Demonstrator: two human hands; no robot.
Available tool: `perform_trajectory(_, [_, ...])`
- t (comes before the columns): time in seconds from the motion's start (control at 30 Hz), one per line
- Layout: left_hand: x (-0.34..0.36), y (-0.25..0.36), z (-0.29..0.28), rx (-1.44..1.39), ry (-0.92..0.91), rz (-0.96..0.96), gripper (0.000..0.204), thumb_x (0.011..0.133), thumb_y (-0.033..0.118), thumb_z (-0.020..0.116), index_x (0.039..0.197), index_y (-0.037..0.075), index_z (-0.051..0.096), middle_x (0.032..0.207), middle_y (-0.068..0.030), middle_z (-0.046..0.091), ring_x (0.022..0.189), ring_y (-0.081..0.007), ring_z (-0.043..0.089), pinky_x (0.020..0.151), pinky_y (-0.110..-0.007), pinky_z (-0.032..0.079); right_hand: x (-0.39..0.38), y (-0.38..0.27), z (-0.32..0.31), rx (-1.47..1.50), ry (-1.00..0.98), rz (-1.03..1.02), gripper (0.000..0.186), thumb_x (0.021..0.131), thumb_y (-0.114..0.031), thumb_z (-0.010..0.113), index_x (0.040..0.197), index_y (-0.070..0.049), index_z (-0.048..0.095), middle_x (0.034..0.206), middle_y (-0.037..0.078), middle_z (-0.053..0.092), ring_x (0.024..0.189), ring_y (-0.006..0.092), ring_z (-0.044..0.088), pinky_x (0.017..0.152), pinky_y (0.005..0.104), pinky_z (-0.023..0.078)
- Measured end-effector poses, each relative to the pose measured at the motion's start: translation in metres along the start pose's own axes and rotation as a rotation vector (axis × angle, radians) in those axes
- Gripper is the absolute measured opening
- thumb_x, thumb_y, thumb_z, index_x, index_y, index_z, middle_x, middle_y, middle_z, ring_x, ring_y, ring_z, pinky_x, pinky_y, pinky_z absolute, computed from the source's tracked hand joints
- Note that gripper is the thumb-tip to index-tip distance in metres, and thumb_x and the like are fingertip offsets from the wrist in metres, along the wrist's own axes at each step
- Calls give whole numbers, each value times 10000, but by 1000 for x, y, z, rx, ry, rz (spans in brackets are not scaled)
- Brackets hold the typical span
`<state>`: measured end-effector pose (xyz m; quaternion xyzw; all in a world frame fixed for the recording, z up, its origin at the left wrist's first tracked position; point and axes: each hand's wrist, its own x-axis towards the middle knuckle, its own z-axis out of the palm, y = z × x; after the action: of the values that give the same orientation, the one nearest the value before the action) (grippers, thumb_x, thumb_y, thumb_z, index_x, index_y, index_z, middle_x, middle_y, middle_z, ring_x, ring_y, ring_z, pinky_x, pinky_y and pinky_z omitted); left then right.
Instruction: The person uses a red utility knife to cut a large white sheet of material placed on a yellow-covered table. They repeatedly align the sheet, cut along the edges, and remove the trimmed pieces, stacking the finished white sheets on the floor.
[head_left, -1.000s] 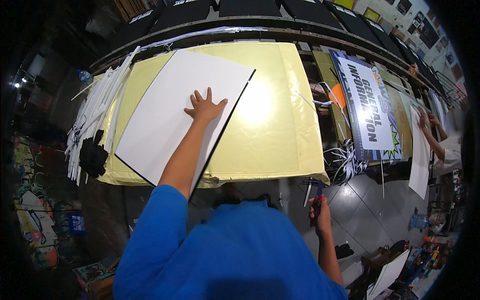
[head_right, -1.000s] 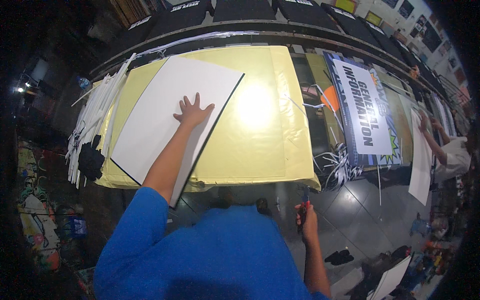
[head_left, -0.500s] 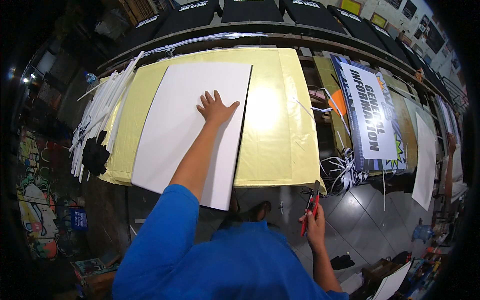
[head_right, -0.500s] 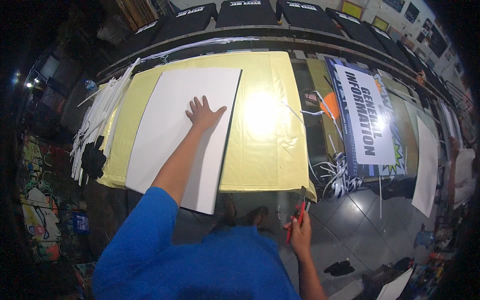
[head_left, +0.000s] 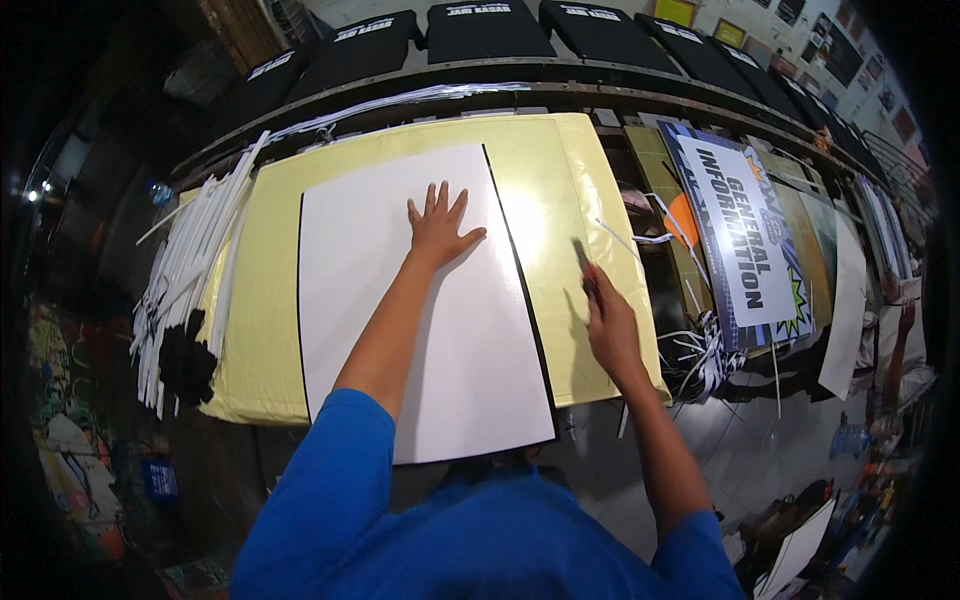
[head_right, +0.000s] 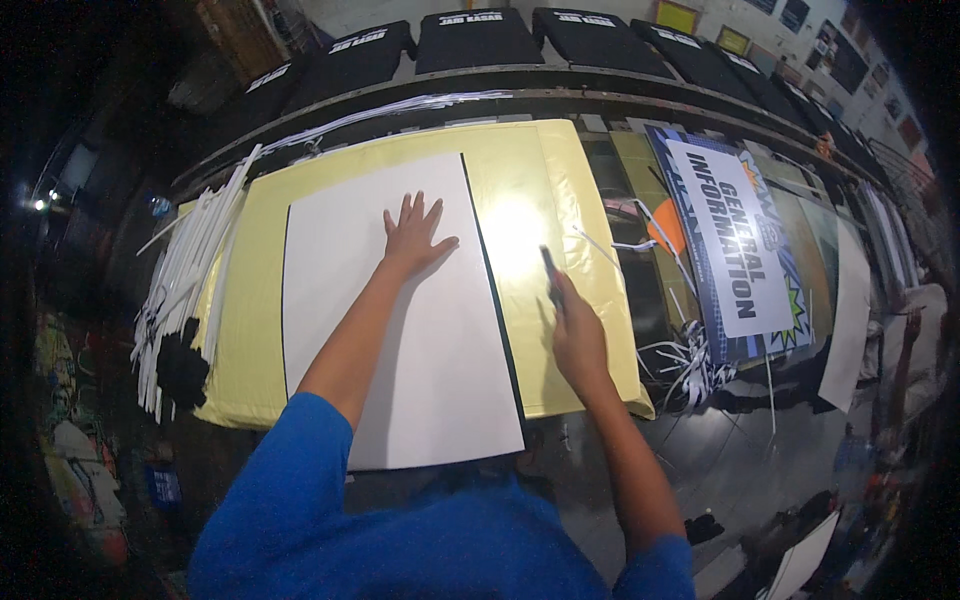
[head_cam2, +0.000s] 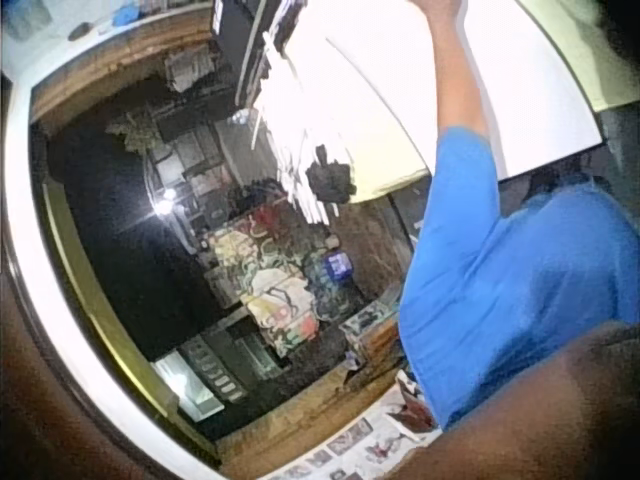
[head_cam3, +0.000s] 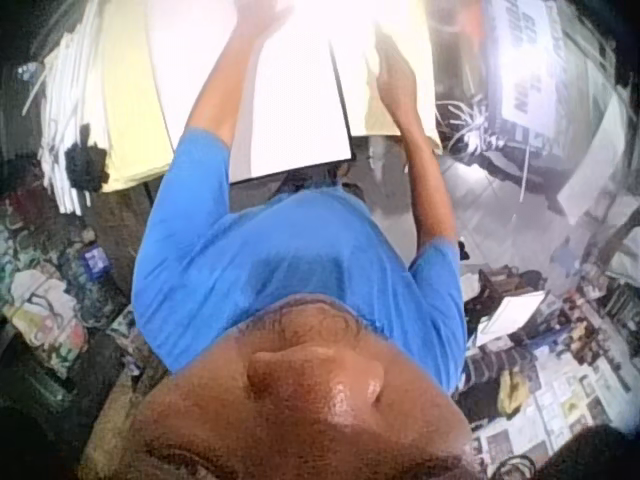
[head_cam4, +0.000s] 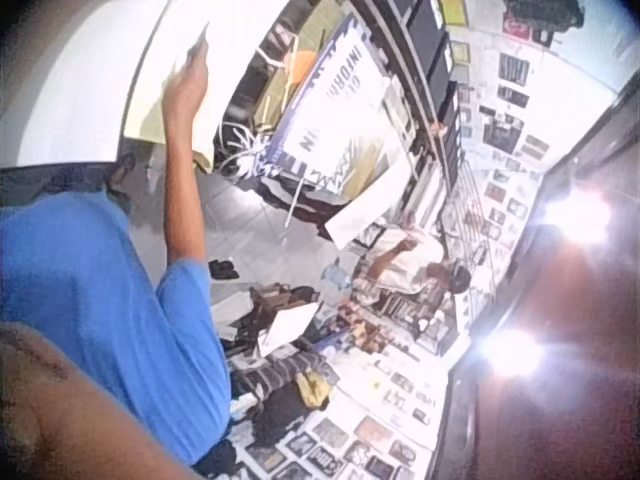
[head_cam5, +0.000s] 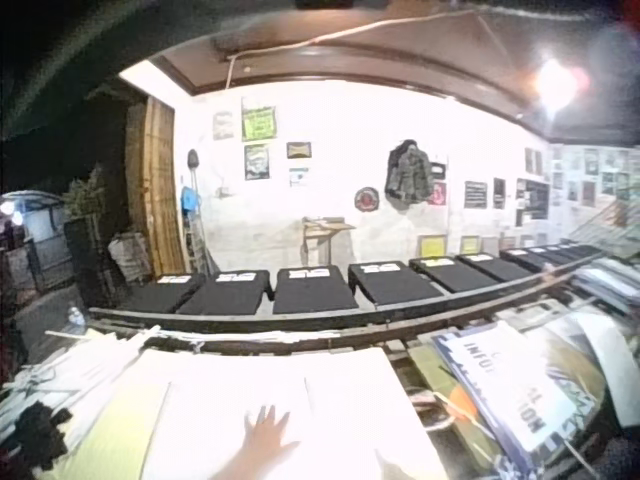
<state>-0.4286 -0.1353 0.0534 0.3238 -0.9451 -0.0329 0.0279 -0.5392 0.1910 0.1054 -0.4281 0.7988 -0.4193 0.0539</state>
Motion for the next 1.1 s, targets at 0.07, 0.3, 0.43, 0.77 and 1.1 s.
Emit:
perform_trajectory(0.07, [3,2,-1,-53,-58,-2,888,865,684,522,1566,202,266,1634,-175,162,1517,-358,102,1142,-697,56,61,-14,32,-68,-34,31,493,935,-17,492,1425,-66,461,1162,244,647,973,410,652,842,445,514])
perform_trajectory(0.3, [2,8,-10,-37,-84,-19,883,869,652,540,1569,193,259,1635,-168,158,1516,-357,104,1140,-697,60,209,-27,138,-215,-133,135,381,904,-43,485,1284,-43,521,983,260,663,919,414,676,787,492,543])
perform_trajectory(0.43, [3,3,-4,-52,-69,-9,893,860,662,547,1568,199,262,1635,-168,156,1515,-357,104,1138,-698,61,244,-19,165,-250,-123,108,307,911,-60,476,1205,-6,544,951,271,664,887,425,687,750,493,558])
perform_trajectory(0.77, [4,0,0,-75,-25,5,912,847,700,543,1565,206,273,1627,-177,181,1507,-373,130,1127,-711,67,268,-5,193,-301,-110,41,280,949,-119,444,1149,17,584,932,265,675,851,411,697,732,484,565])
perform_trajectory(1.1, [9,2,5,-43,-13,-19,915,850,691,554,1567,201,266,1628,-179,176,1508,-372,124,1117,-722,80,230,-9,180,-361,-144,-10,376,937,-105,528,1288,30,516,932,251,663,849,394,669,713,474,547])
